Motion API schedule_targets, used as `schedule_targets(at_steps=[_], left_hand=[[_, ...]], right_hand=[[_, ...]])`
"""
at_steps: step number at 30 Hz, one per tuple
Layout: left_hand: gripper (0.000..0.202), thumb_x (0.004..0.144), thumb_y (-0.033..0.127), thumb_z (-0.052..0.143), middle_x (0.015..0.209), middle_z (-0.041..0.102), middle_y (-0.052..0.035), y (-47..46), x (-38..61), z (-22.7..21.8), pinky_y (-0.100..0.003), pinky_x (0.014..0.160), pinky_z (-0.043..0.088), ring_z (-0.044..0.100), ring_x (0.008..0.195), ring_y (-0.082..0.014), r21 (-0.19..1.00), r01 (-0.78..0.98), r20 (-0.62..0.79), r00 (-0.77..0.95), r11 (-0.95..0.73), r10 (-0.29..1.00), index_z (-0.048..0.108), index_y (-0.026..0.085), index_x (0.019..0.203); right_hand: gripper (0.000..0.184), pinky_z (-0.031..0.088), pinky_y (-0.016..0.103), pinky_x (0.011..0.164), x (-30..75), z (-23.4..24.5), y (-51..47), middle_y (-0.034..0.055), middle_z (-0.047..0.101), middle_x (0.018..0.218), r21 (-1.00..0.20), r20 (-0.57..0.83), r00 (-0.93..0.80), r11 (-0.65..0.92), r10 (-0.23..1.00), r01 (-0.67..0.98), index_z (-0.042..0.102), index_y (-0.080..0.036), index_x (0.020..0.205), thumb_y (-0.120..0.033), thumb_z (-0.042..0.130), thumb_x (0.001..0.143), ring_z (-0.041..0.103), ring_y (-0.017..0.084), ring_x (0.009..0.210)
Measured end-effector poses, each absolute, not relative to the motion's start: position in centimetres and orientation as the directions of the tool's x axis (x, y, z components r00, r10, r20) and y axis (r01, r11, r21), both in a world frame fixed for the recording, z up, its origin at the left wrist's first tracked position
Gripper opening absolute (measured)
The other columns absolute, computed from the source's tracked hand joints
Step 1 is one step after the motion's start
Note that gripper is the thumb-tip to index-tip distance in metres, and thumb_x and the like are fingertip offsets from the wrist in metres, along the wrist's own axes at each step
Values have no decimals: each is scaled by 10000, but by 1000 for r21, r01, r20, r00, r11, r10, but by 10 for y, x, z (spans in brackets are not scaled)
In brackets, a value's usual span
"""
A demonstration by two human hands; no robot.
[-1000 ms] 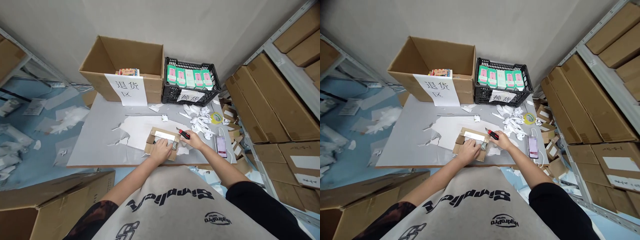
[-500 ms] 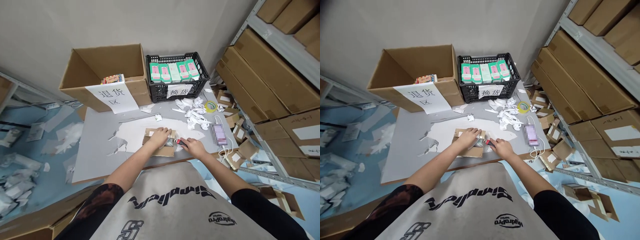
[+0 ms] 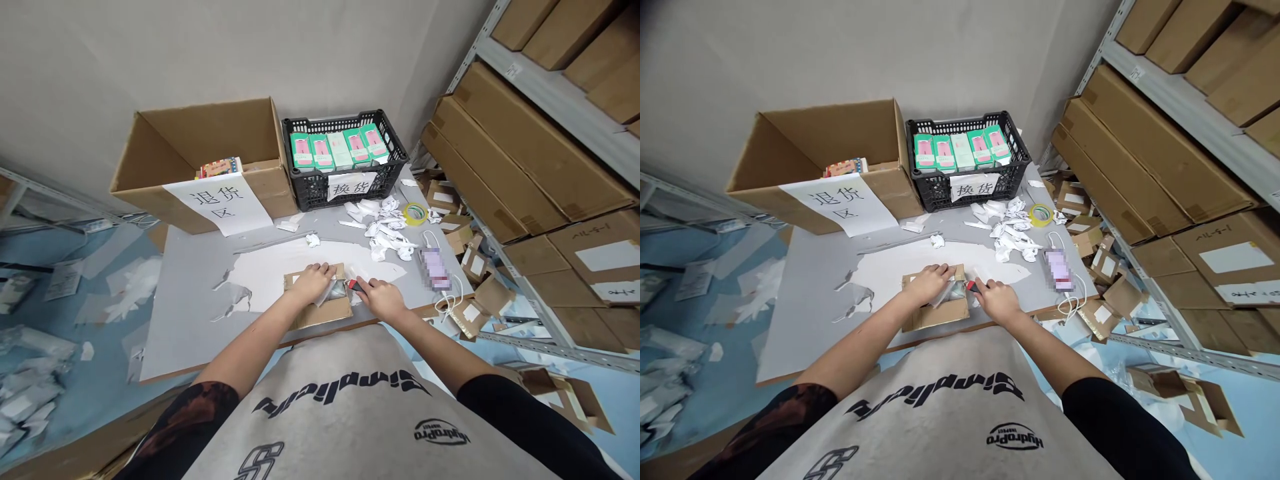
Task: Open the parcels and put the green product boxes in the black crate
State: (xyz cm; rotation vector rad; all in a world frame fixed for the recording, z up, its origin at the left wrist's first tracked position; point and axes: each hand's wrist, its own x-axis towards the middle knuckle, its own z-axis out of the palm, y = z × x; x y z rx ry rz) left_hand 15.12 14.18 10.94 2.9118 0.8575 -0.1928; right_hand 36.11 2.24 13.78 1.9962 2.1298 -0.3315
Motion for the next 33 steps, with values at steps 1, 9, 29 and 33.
schedule_targets(at_steps=[1,9,29,33], left_hand=[[438,941,121,405,1201,602,-151,140,149,108,-397,914,442,603,1050,-273,64,546,-154,832,-835,533,446,145,1376],[431,954,195,448,1150,603,-195,133,140,90,-423,927,439,594,1068,-300,110,599,-140,800,-793,584,468,96,1373],[397,922,256,536,1116,602,-103,146,113,104,-383,945,462,594,1020,-254,238,676,-100,731,-698,675,520,239,1318],[420,917,257,546,1131,599,-110,143,113,107,-388,969,449,588,1045,-255,239,681,-110,727,-692,678,503,221,1333]], right_hand=[[532,439,316,762,361,138,23,147,676,1126,-22,-297,-68,64,952,998,429,-254,1466,-501,311,1011,645,265,947],[546,436,323,772,359,143,36,150,674,1138,11,-296,-96,104,950,995,406,-263,1488,-506,290,1013,639,273,976],[422,495,281,773,365,141,63,15,736,1017,-545,-277,-26,-135,961,827,552,-280,1308,-504,398,985,677,193,875],[415,477,292,816,350,136,46,26,722,1098,-425,-289,-131,-5,948,905,561,-316,1319,-503,430,973,669,212,972]])
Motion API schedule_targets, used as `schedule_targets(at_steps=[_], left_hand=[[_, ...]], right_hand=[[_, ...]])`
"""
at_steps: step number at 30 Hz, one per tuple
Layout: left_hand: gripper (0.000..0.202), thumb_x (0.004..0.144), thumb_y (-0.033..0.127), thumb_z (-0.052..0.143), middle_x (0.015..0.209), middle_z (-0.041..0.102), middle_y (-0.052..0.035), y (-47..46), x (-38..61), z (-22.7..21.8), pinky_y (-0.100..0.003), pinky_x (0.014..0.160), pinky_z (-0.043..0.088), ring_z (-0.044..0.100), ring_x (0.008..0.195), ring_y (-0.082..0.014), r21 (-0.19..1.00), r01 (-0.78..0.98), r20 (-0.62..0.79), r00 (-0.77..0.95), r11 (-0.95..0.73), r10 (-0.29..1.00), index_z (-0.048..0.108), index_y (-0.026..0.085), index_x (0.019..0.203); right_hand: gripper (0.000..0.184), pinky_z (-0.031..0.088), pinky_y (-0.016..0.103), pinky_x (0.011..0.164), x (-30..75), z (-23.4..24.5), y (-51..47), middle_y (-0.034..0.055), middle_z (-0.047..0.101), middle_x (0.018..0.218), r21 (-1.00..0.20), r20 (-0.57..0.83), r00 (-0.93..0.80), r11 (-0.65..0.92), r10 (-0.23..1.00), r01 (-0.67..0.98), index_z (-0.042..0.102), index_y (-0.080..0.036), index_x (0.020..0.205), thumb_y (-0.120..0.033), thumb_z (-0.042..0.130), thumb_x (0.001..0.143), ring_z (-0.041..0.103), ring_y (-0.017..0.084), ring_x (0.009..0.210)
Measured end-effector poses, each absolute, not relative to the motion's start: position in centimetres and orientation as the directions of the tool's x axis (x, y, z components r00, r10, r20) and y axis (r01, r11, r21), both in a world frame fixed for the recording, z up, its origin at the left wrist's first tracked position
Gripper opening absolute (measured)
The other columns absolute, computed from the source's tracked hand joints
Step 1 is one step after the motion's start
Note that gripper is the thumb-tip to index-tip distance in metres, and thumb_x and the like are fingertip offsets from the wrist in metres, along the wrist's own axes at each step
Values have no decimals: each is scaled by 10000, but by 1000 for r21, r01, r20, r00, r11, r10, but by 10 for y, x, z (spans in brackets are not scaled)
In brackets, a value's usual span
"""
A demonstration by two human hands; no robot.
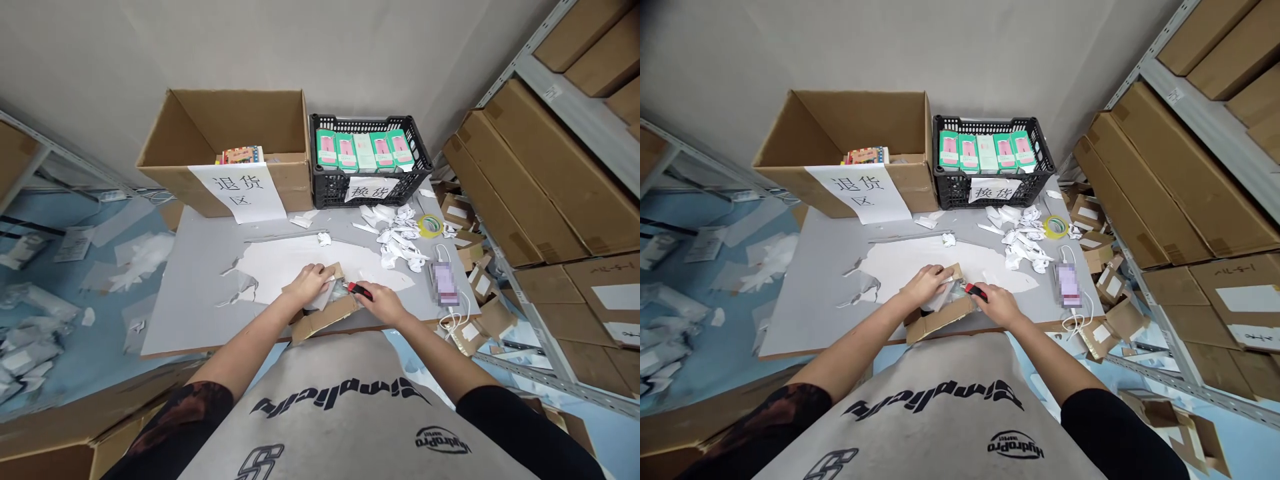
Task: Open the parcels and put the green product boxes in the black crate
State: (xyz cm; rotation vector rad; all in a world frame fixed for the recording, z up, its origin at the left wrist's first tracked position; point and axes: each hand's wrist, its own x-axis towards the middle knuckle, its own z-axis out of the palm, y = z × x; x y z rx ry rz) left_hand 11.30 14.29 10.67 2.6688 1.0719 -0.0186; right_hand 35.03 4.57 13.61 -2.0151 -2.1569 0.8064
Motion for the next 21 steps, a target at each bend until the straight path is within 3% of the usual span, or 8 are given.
schedule_targets(at_steps=[4,8,12,16,18,21], left_hand=[[381,947,260,489,1128,609,-124,141,118,106,-394,973,440,590,1040,-253,197,662,-130,749,-723,650,513,190,1321],[364,966,268,458,1127,616,-137,137,124,103,-407,965,436,595,1047,-264,143,649,-131,761,-748,635,522,180,1314],[376,969,239,445,1117,630,-157,134,122,102,-414,926,459,618,1020,-275,127,635,-150,771,-762,618,521,163,1330],[432,972,228,445,1010,673,-103,135,118,107,-362,864,489,645,959,-246,199,637,-155,771,-744,618,458,205,1403],[422,975,237,441,946,686,-80,137,120,112,-334,811,500,658,922,-237,210,682,-179,732,-701,658,469,222,1395],[329,977,247,427,935,693,-95,142,125,120,-320,769,500,673,888,-234,191,751,-224,661,-633,716,580,198,1263]], right_hand=[[472,464,305,781,354,142,50,79,701,1122,-185,-316,-111,53,942,981,507,-319,1389,-526,398,979,664,241,970],[508,454,309,775,351,144,55,120,689,1109,-79,-324,-126,106,938,991,451,-286,1437,-517,344,997,656,252,960],[510,454,317,768,353,137,62,126,685,1099,-62,-305,-171,160,937,985,456,-281,1435,-515,339,997,655,264,954],[517,460,342,767,380,130,84,130,678,1128,-25,-216,76,-83,974,996,433,-271,1455,-500,310,1007,662,272,935],[525,459,347,793,398,125,96,129,668,1165,-73,-164,174,-188,971,979,424,-260,1456,-509,309,1008,653,273,976],[489,453,335,824,412,105,107,108,662,1174,-186,-229,147,-192,962,964,459,-249,1405,-501,379,994,632,256,1021]])
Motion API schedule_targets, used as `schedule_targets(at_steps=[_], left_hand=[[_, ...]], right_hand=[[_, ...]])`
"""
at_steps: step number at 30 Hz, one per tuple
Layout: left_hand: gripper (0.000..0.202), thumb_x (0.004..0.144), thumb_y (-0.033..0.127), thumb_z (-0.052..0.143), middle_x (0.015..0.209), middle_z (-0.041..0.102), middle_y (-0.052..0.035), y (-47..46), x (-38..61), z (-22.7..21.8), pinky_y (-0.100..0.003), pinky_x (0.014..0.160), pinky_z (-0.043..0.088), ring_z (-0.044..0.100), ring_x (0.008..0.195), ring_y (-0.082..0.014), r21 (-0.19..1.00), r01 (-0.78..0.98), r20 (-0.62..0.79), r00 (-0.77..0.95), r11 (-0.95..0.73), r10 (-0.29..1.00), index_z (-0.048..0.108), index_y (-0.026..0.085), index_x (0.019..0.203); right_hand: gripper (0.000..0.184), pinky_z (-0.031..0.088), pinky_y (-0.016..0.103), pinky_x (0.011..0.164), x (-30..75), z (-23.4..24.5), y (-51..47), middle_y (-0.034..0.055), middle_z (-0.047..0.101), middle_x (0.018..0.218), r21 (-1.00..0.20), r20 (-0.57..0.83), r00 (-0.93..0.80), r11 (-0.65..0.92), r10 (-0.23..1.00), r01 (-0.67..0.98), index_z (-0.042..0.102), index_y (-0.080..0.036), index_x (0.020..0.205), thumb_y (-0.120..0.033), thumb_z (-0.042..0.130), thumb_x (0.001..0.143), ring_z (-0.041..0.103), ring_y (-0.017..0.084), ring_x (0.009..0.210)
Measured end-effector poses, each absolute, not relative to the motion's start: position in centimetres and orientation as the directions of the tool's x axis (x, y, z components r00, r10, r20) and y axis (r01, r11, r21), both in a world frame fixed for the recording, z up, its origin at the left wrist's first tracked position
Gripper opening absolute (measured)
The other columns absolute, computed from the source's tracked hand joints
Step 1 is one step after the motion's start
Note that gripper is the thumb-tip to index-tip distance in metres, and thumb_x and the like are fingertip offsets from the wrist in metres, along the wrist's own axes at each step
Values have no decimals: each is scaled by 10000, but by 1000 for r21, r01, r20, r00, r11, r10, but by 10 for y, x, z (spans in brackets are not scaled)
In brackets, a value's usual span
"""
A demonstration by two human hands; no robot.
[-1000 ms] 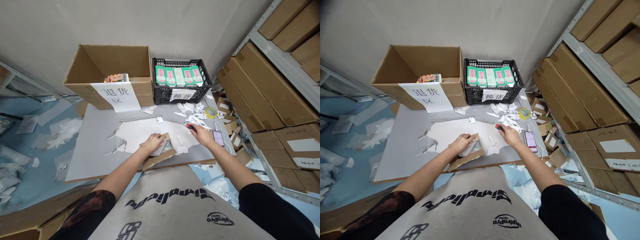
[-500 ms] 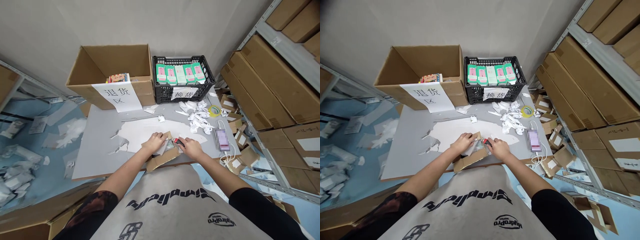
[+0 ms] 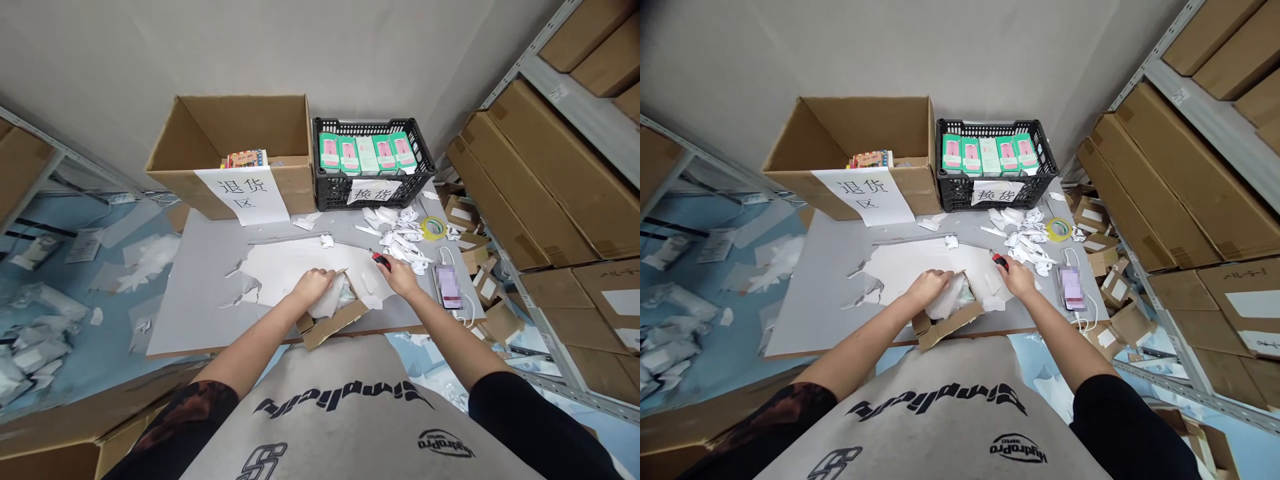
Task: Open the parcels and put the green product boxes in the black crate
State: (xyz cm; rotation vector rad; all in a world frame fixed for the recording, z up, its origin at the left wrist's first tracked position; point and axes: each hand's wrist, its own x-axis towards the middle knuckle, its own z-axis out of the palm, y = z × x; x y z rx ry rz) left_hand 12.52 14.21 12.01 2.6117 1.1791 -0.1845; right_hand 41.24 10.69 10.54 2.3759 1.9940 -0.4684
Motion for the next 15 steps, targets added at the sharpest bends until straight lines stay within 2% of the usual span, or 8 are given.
schedule_targets(at_steps=[4,7,9,12,15], left_hand=[[340,969,336,451,1020,703,-108,151,118,130,-333,772,494,684,881,-241,242,773,-250,633,-586,733,587,229,1262],[314,951,351,456,1013,726,-81,159,96,133,-322,775,485,681,884,-236,336,792,-333,606,-510,723,628,263,1199],[296,949,354,431,998,735,-52,164,79,132,-301,776,478,673,887,-220,424,785,-364,604,-451,709,665,266,1108],[318,946,374,403,1036,729,-30,176,63,128,-273,787,471,653,916,-198,548,753,-346,601,-365,720,678,252,1051],[336,940,397,408,1045,721,-32,196,64,123,-262,796,470,641,933,-192,608,726,-332,600,-321,728,676,223,1041]], right_hand=[[427,446,314,841,399,66,103,126,624,1142,-185,-308,188,-252,933,950,497,-172,1324,-299,546,920,606,240,1020],[416,436,331,890,386,43,95,173,553,1218,-165,-277,232,-284,932,944,509,-121,1300,-195,527,891,573,255,1081],[419,429,362,915,385,35,92,204,531,1231,-162,-251,262,-307,932,938,507,-86,1302,-201,506,898,557,279,1107],[422,433,393,918,388,36,94,197,567,1161,-183,-225,273,-315,936,931,529,-78,1276,-262,531,896,559,298,1097],[407,445,392,918,386,49,100,186,581,1154,-220,-180,275,-311,944,925,543,-93,1253,-328,501,924,561,285,1101]])
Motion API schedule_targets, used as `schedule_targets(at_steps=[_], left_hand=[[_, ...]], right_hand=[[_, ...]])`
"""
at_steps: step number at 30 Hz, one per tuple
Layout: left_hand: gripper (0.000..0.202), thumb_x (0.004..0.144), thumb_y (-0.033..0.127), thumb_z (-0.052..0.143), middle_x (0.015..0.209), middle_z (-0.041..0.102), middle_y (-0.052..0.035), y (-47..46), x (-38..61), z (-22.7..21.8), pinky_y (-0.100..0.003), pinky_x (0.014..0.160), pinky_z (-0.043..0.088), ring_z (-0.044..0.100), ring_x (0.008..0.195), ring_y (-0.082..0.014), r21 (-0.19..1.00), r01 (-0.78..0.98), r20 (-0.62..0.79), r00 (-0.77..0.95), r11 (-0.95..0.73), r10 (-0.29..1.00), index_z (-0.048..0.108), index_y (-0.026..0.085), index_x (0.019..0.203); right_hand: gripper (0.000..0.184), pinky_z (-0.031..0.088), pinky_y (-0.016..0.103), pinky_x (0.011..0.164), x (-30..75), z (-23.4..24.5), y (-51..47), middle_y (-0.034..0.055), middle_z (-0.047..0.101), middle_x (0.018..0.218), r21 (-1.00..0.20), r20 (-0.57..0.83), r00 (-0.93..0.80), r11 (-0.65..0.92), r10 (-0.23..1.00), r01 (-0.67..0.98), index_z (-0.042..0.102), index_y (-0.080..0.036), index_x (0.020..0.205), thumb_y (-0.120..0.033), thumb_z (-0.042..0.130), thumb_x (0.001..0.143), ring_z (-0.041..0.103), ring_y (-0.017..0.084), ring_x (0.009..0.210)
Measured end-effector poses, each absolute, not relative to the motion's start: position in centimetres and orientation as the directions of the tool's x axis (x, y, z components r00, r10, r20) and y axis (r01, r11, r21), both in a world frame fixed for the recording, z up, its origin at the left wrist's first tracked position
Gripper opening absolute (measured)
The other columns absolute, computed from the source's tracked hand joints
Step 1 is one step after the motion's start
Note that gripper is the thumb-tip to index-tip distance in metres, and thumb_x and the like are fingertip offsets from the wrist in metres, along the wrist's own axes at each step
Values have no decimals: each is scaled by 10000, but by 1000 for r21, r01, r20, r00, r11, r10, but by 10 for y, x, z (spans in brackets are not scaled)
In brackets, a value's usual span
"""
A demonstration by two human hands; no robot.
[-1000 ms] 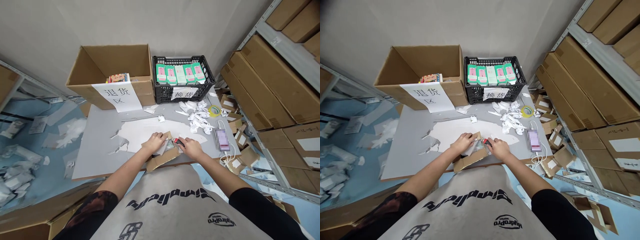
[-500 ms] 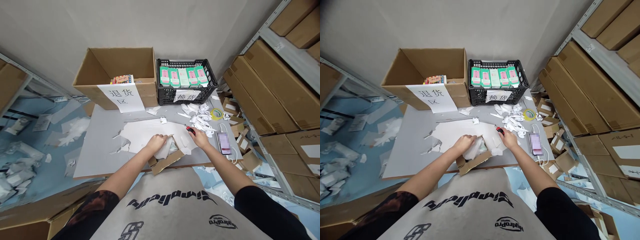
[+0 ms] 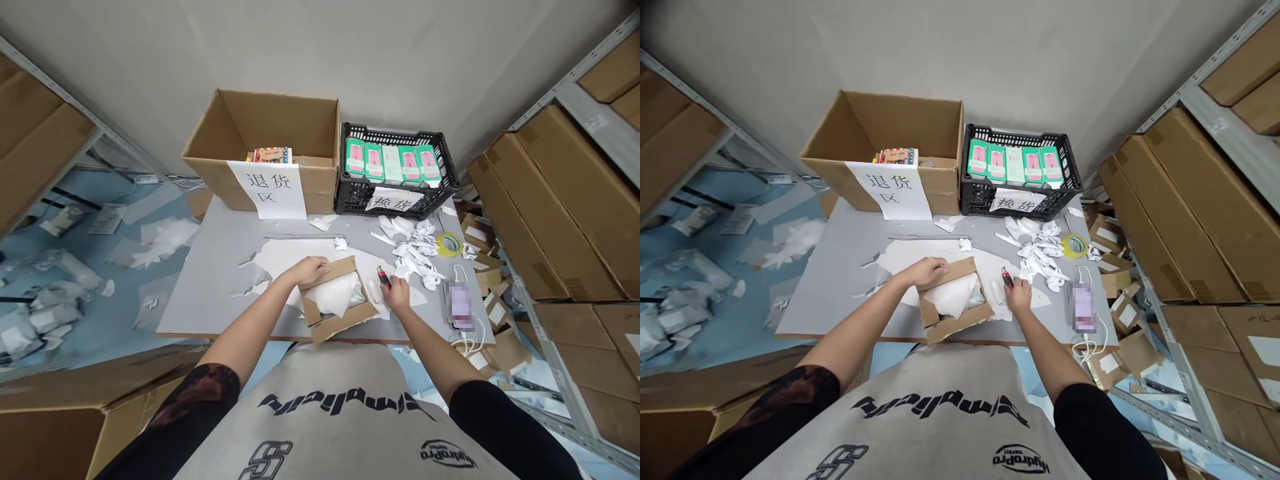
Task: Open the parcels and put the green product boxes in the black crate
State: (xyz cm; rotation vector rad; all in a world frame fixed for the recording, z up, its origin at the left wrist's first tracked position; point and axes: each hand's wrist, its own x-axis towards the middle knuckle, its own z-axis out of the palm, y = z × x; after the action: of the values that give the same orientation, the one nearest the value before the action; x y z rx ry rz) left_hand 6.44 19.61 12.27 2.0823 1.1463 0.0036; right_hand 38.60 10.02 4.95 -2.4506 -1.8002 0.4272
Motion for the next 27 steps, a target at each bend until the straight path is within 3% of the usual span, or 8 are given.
schedule_targets(at_steps=[3,6,9,14,17,21,24,27], left_hand=[[318,932,399,442,1017,721,-23,225,79,119,-246,789,465,641,907,-180,606,713,-330,629,-353,704,680,208,1021],[276,915,391,500,1013,723,-13,251,100,118,-236,790,465,644,898,-176,585,715,-331,642,-383,692,690,218,1017],[295,906,374,534,1073,702,-68,263,118,117,-306,859,465,633,976,-234,512,769,-307,579,-382,755,677,212,1107],[333,926,372,533,1255,591,-142,245,115,111,-458,1036,376,504,1216,-312,367,827,-87,486,-425,870,657,236,1203],[334,986,331,407,1224,634,-103,230,93,103,-414,1032,395,537,1180,-255,336,758,-14,598,-559,802,694,254,1139],[471,1015,405,308,1412,560,-98,217,66,91,-371,1120,331,493,1303,-209,446,653,-100,716,-612,691,537,202,1373],[755,922,649,387,1569,353,-137,207,60,89,-415,1172,248,321,1447,-272,474,689,-225,697,-548,681,330,183,1514],[1200,653,803,610,1635,124,-183,195,63,92,-522,1193,115,90,1502,-393,410,710,-272,694,-572,666,156,167,1564]], right_hand=[[379,466,346,894,372,74,103,149,593,1155,-345,-113,162,-192,980,919,554,-140,1236,-375,400,982,586,225,1033],[343,479,330,875,353,99,95,88,623,1070,-535,-62,-242,172,968,827,591,-208,1200,-429,491,958,594,199,960],[344,464,369,919,339,110,82,84,605,1067,-500,-85,-508,405,857,765,651,-223,1120,-432,681,848,562,228,1015],[384,461,410,962,331,101,73,127,531,1210,-403,-43,-441,389,896,828,608,-198,1206,-281,693,841,525,257,1106],[364,461,435,972,329,95,74,125,564,1169,-380,-40,-422,377,906,844,592,-195,1225,-261,652,872,523,274,1111],[227,475,436,932,325,85,73,125,595,1080,-347,-46,-399,360,916,866,641,-194,1114,-269,611,902,538,281,1062],[191,485,430,915,325,78,74,109,597,1018,-375,-28,-344,309,939,874,648,-203,1076,-259,616,896,558,275,1024],[323,489,436,931,332,80,82,107,595,1074,-449,-14,-343,301,939,841,605,-215,1170,-260,668,856,571,275,1052]])
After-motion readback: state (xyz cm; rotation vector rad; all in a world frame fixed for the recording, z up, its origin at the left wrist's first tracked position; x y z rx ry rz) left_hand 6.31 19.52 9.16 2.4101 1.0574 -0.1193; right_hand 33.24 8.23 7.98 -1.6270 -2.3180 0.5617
